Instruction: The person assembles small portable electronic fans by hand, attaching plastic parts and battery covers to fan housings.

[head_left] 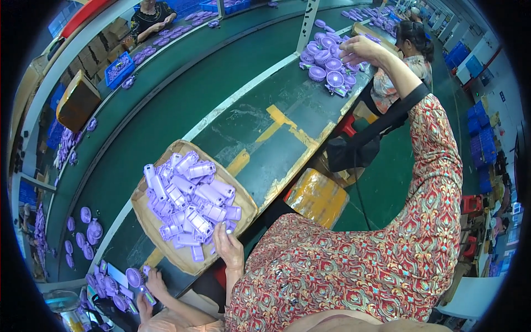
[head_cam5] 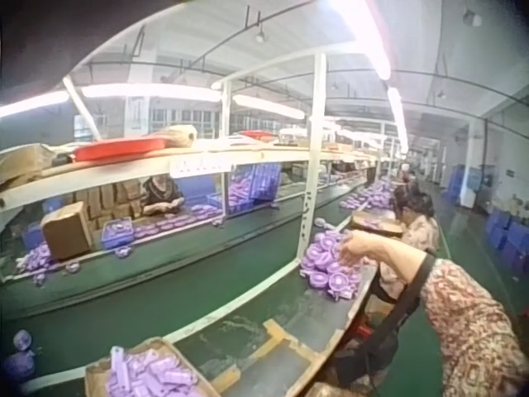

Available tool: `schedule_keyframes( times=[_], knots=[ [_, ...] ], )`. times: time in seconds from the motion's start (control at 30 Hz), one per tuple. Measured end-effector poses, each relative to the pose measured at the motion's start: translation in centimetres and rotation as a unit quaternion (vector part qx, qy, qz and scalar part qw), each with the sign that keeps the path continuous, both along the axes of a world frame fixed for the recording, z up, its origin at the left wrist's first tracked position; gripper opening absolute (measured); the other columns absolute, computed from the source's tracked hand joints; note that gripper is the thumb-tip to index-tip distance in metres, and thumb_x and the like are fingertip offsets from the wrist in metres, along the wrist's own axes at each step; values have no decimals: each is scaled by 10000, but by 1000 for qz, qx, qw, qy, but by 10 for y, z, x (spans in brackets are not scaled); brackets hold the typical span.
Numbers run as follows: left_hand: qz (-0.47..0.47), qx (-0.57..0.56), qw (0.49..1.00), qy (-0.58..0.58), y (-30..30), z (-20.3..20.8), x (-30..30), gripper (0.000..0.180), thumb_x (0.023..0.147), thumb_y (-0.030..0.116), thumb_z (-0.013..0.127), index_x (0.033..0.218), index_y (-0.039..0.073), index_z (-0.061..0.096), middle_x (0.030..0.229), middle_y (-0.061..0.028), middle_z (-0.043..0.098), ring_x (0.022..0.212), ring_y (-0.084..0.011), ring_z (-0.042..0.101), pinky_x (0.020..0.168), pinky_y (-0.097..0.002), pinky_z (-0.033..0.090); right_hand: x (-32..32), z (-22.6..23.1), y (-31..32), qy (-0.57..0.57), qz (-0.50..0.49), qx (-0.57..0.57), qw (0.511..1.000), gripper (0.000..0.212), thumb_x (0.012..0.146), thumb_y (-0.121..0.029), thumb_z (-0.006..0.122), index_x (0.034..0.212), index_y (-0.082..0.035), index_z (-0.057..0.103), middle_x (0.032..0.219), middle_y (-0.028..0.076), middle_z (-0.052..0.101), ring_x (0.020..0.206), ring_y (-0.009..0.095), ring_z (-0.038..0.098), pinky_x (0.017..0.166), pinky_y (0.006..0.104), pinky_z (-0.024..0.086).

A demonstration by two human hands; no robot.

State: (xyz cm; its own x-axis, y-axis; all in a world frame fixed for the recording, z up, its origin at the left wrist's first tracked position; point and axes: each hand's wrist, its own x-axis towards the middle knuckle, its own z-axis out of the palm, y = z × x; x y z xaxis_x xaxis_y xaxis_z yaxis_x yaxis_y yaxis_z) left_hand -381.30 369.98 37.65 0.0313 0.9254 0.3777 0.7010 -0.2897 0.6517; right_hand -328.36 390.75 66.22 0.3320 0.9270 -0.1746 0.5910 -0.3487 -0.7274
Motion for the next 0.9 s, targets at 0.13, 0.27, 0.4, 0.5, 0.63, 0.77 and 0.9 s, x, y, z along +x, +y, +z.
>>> schedule_keyframes(
  times=[0.13,0.27,0.4,0.5,0.63,0.77,0.9],
  knots=[
    [12,-2,999,-42,36,4,26,276,763,-105,479,1018,-52,569,1029,-223,577,953,-385,567,844,-422,454,12,-17,54,25,16,-27,999,312,883,-197,532,1138,-18,551,1023,105,642,860,172,643,683,270,532],
    [4,-15,998,-65,92,0,69,264,763,-109,477,999,-51,579,1000,-218,593,930,-373,583,829,-405,467,32,-63,122,41,28,-71,996,300,881,-157,519,1143,-12,543,1063,129,634,887,200,641,721,300,538],
    [-3,-38,988,-150,177,-11,158,252,772,-107,476,992,-46,582,1005,-193,601,919,-343,593,822,-376,480,57,-79,201,6,42,-103,994,316,913,-165,469,1184,-12,526,1073,141,628,903,218,638,752,309,529],
    [-39,-55,988,-138,186,-12,175,242,774,-93,495,992,-40,586,1022,-191,599,929,-334,593,828,-372,480,52,-97,212,24,95,-111,989,292,899,-198,513,1099,8,565,1007,134,647,850,209,649,718,304,542],
    [-109,-124,978,-129,206,-6,215,496,748,139,675,1175,-25,484,1216,-208,493,1099,-363,500,934,-400,419,45,-107,222,17,122,-87,989,298,876,-119,507,1135,24,544,1021,143,646,852,215,651,700,303,547],
    [-276,-49,959,-41,244,-5,325,793,663,291,764,1295,12,374,1351,-201,341,1251,-370,329,1025,-461,294,113,-119,279,-58,156,-113,980,270,858,-85,504,1099,14,576,964,149,660,787,214,666,607,328,559],
    [-291,-13,955,-56,245,-32,386,858,633,269,777,1320,11,333,1368,-202,312,1278,-379,283,1032,-492,259,90,-130,297,-32,190,-51,980,330,908,-226,522,1160,-14,543,1052,121,638,900,198,636,788,316,526]
  ],
)
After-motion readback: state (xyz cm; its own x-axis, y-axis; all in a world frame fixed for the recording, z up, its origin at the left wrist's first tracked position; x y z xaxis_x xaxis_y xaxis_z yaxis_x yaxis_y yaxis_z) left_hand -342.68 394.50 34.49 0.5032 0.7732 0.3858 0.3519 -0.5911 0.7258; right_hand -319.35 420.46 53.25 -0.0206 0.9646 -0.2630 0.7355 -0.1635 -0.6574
